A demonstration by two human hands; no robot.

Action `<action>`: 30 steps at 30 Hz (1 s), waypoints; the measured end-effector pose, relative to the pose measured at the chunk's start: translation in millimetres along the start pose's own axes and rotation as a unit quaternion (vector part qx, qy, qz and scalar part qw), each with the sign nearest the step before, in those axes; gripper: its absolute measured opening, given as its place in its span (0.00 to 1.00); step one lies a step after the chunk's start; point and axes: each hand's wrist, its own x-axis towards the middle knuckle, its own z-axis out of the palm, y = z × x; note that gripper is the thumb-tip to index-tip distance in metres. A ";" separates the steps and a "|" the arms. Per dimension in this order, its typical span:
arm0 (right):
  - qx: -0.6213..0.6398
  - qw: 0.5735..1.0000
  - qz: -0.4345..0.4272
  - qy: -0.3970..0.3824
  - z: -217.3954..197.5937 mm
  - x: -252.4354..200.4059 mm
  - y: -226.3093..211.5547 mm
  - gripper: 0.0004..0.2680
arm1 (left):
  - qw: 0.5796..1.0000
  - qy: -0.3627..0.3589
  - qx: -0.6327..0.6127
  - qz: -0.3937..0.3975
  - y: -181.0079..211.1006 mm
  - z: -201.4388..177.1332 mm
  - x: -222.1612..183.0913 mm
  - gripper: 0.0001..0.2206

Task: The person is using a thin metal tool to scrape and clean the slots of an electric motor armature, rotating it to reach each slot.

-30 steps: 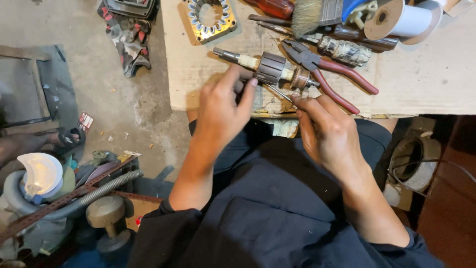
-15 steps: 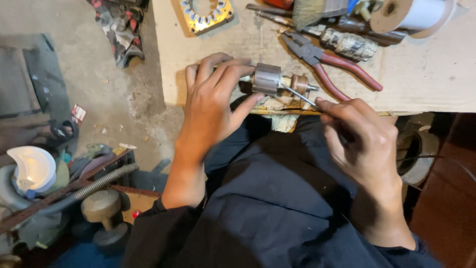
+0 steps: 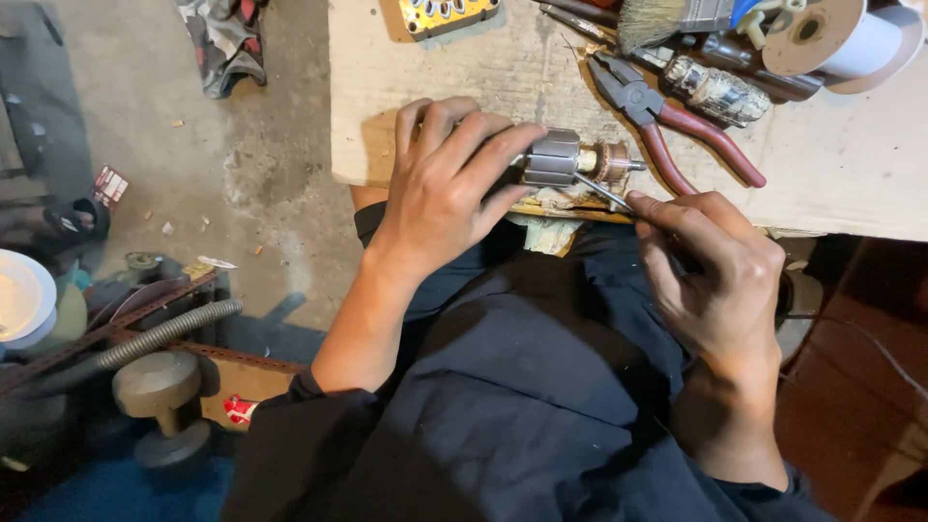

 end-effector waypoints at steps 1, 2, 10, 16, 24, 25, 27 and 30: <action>-0.001 1.000 -0.001 -0.001 0.6 0.5 -1.0 0.05 | 1.000 0.001 0.000 -0.002 -1.1 -0.5 0.2 0.23; 0.003 1.000 -0.002 -0.001 1.1 1.0 -2.2 0.05 | 1.000 -0.007 -0.020 -0.001 -2.1 -1.1 0.4 0.23; -0.016 1.000 -0.017 -0.006 -5.1 1.6 2.5 0.04 | 0.995 0.028 -0.094 -0.007 -9.6 5.0 -1.6 0.16; -0.036 0.998 -0.020 -0.043 -18.2 9.9 5.4 0.04 | 0.997 0.006 -0.072 0.010 -13.9 7.0 2.1 0.18; -0.031 0.994 -0.058 -0.085 -28.4 22.8 12.4 0.04 | 0.996 -0.025 -0.081 0.016 -17.7 4.5 7.3 0.20; -0.029 0.995 -0.056 -0.084 -30.2 26.1 11.4 0.04 | 0.996 -0.028 -0.081 0.017 -18.5 5.8 7.9 0.20; -0.006 0.990 -0.073 -0.121 -33.7 32.9 10.4 0.06 | 0.994 0.002 -0.095 0.045 -20.6 9.1 9.4 0.20; 0.034 0.985 -0.066 -0.159 -32.9 39.2 9.7 0.08 | 0.994 -0.019 -0.103 0.038 -19.6 8.7 9.1 0.20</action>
